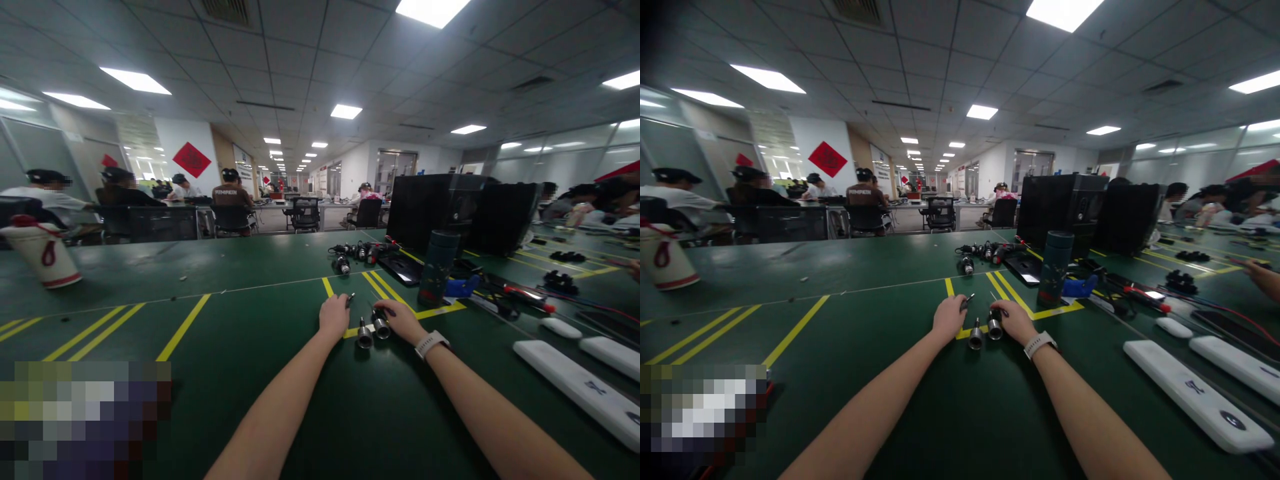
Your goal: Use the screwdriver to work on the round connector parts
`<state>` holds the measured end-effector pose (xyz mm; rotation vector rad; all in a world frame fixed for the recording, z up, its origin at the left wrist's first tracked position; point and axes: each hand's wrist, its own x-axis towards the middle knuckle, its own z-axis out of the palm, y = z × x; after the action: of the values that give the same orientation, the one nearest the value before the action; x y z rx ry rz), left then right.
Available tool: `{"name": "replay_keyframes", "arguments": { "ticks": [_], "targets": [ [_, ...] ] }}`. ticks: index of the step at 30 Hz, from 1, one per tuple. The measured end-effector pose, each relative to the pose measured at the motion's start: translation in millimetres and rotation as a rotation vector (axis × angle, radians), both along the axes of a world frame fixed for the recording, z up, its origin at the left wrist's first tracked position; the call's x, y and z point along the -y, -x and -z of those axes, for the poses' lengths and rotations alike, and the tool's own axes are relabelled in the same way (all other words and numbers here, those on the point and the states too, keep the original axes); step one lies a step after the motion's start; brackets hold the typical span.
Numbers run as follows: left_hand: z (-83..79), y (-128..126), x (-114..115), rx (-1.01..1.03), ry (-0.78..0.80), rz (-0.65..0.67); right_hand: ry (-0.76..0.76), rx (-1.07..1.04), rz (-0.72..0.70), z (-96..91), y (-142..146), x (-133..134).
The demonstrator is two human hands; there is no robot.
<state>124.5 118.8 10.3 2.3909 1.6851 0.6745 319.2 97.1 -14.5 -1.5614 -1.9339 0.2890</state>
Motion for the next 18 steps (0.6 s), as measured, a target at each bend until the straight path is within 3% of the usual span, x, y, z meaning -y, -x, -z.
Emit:
{"name": "replay_keyframes", "arguments": {
  "ticks": [10, 18],
  "targets": [
    [0.7, 14.6, 53.5, 0.027, -0.019, 0.050, 0.169, -0.062, -0.038, -17.4, -1.2, 8.5],
    [-2.4, 23.3, 72.5, 0.123, 0.002, 0.113, 0.240, 0.017, 0.057, -27.5, 30.4, 27.2]
  ]
}}
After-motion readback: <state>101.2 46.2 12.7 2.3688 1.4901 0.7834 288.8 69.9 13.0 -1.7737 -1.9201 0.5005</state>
